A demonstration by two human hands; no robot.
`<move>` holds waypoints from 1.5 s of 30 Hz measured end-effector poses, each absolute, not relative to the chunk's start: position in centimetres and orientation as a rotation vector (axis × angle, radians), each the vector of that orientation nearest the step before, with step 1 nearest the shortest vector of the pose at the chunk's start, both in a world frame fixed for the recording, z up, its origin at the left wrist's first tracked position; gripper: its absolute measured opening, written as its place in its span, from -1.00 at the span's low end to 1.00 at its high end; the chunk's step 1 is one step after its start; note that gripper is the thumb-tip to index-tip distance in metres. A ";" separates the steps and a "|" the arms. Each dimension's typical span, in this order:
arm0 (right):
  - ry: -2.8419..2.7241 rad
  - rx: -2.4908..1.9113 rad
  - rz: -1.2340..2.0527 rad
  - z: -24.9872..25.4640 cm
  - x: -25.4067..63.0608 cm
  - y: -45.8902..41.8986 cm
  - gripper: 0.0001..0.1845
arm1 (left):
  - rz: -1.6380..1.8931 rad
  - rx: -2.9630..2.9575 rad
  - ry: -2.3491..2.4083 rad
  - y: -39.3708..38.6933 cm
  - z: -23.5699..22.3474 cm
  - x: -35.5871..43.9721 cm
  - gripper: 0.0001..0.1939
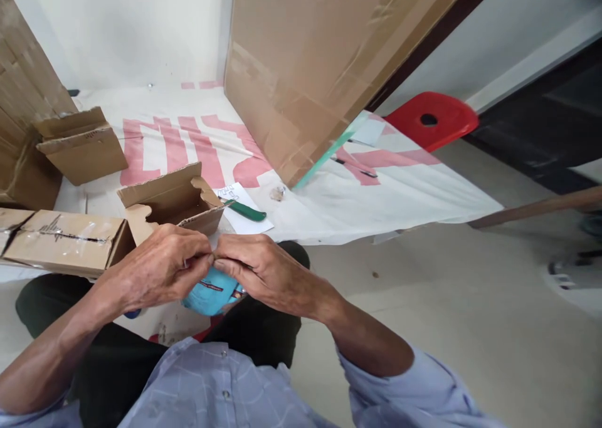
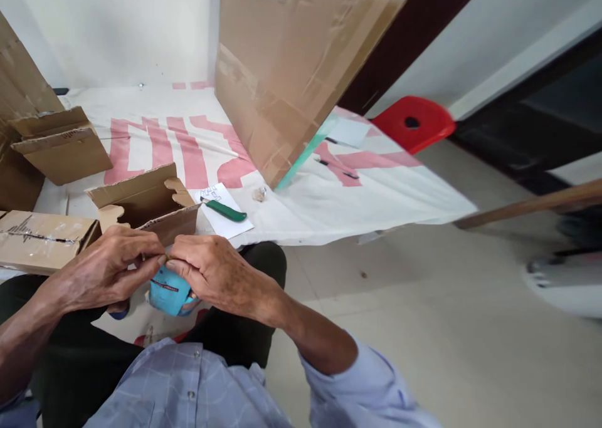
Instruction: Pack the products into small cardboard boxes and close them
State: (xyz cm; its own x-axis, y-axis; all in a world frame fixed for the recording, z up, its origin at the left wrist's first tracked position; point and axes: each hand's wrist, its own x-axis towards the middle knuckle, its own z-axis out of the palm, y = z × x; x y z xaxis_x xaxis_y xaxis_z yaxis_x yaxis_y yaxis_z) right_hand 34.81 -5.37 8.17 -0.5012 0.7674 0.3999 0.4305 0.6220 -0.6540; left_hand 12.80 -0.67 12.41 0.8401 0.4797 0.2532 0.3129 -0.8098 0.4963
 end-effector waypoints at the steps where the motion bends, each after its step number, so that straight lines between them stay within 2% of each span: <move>1: -2.188 -0.950 0.589 7.7 34.7 -5.1 -0.68 | 0.470 2.588 0.593 -0.4 12.1 12.8 -0.67; 5: -2.266 -1.024 0.307 5.5 34.2 -3.9 -0.63 | 0.424 2.582 0.605 1.1 10.3 13.2 -0.68; 11: -2.131 -1.093 -0.229 3.6 33.2 -3.5 -0.58 | 0.755 2.459 0.760 1.0 8.5 14.2 -0.70; 18: -2.024 -1.063 -0.498 3.7 33.1 -4.0 -0.58 | 0.899 2.393 0.801 0.2 8.5 15.1 -0.70; 21: -2.048 -1.075 -0.449 4.6 33.8 -4.6 -0.59 | 0.801 2.426 0.789 0.2 9.3 15.1 -0.71; 27: -2.241 -1.058 -0.059 5.9 35.7 -6.5 -0.60 | 0.427 2.656 0.685 -0.6 10.0 15.3 -0.71; 30: -2.209 -1.055 -0.095 5.0 35.8 -7.0 -0.61 | 0.533 2.555 0.737 -1.3 8.9 15.9 -0.71; 38: -2.114 -1.093 -0.506 0.9 35.1 -6.7 -0.58 | 0.789 2.181 0.992 -2.7 3.4 17.6 -0.72; 42: -2.074 -1.115 -0.463 0.2 36.0 -6.9 -0.60 | 0.851 2.036 1.099 -3.1 2.2 19.2 -0.74; 45: -2.032 -1.210 -0.296 1.0 37.5 -7.3 -0.61 | 0.835 1.933 1.026 -2.7 2.8 20.3 -0.72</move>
State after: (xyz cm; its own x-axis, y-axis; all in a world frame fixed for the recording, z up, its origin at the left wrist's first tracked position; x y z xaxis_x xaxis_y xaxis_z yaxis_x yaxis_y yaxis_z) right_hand 37.51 -7.30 0.98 -0.2810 0.6615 0.6953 0.8326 0.5284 -0.1662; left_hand 20.34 -2.74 2.76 0.4586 0.8690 0.1857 0.3580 -0.3720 0.8564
